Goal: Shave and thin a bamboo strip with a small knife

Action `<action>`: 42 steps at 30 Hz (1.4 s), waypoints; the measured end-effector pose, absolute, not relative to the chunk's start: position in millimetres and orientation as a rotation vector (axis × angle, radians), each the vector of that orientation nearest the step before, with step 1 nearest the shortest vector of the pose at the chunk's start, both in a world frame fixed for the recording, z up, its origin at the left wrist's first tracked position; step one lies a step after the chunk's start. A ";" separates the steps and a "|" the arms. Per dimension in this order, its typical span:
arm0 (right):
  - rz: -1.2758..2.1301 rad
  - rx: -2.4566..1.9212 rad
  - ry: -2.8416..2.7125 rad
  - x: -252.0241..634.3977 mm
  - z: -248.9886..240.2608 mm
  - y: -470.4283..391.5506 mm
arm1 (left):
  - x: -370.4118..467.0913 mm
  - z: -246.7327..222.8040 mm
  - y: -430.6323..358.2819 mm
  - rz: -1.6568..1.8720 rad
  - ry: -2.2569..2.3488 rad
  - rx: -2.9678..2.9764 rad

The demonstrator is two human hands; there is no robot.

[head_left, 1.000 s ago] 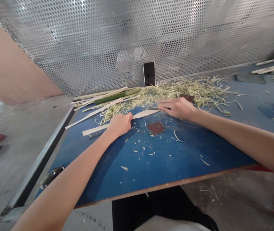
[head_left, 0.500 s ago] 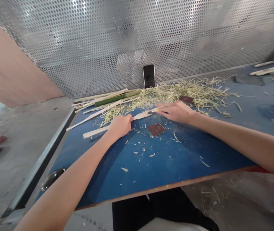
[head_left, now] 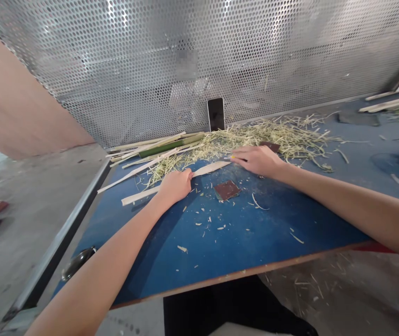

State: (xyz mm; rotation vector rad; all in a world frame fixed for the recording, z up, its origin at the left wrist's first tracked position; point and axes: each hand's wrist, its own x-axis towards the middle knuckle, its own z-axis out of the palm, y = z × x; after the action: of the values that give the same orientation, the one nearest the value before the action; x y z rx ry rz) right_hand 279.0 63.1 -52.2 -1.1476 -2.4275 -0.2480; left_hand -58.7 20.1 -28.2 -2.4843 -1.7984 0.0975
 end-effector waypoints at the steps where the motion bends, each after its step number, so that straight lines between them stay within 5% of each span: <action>1: -0.250 -1.172 -2.399 281.4 -53.0 66.2 | -58.4 -27.7 19.8 0.101 -1.802 -2.483; 18: -0.090 -1.301 -2.492 268.8 -41.5 54.8 | -61.9 -17.9 18.4 -0.052 -1.921 -2.594; 27: 0.620 -1.301 -2.021 248.3 5.4 44.5 | -42.8 19.0 11.3 -1.018 -2.606 -3.190; 30: 0.473 -1.337 -2.011 249.3 12.7 49.7 | -22.0 14.3 9.4 -1.497 -2.842 -3.084; 34: 0.358 -1.472 -1.979 257.9 2.7 56.6 | -1.9 -1.3 11.2 -1.568 -3.032 -3.152; 38: 0.343 -1.503 -2.017 263.2 -14.5 50.9 | 0.8 -18.1 13.7 -2.188 -2.825 -2.939; 42: 0.214 -1.557 -2.092 262.4 -18.2 41.5 | -13.3 -25.4 11.5 -2.286 -2.638 -3.073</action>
State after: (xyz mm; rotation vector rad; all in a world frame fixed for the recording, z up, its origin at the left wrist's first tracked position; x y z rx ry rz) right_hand 262.4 41.5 -18.2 -1.5570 -2.0915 0.2140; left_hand -13.3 11.5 -25.4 -3.0728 -2.6380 -2.2856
